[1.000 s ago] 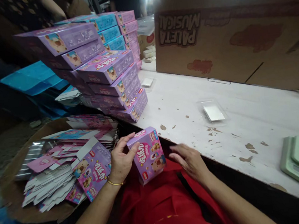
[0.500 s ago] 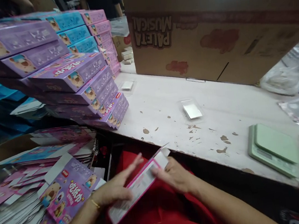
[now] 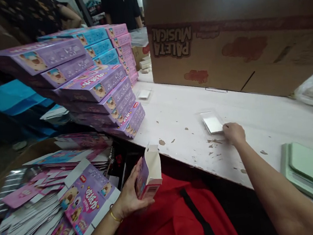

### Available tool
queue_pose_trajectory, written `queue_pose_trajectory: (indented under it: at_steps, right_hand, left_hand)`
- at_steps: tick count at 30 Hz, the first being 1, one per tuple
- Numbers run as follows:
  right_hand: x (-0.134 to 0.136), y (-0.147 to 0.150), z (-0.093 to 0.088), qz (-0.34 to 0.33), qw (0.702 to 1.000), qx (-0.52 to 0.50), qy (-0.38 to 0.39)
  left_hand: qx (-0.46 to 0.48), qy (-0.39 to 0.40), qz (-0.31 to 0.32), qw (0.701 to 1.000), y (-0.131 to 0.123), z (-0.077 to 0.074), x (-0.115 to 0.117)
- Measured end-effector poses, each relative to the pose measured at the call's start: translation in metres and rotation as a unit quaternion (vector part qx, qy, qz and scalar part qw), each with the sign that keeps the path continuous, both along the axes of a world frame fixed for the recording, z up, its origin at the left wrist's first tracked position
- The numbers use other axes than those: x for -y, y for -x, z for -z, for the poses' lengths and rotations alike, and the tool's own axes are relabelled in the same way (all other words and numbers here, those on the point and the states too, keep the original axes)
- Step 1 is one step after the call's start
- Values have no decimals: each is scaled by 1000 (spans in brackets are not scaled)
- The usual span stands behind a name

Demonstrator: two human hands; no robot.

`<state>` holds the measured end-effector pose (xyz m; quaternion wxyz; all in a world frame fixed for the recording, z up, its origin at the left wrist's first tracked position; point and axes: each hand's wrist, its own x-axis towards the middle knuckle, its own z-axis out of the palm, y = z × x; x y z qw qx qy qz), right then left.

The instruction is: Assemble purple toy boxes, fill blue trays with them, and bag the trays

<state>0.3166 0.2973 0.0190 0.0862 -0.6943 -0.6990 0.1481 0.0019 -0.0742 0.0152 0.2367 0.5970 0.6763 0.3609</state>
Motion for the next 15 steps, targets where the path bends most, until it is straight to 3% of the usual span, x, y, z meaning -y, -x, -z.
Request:
queue_pose_trajectory:
  at_steps: [2, 5, 10, 15]
  right_hand:
    - [14, 0, -3, -49, 999, -17, -1]
    - [47, 5, -21, -173, 982, -79, -20]
    - [109, 28, -73, -404, 906, -128, 3]
    - [142, 53, -110, -523, 849, -74, 1]
  left_hand:
    - [-6, 3, -4, 1000, 3, 2, -2]
    - [-6, -4, 1, 1000, 7, 4, -3]
    - [-14, -7, 18, 1000, 12, 8, -9]
    - [-68, 20, 73, 995, 14, -2, -10]
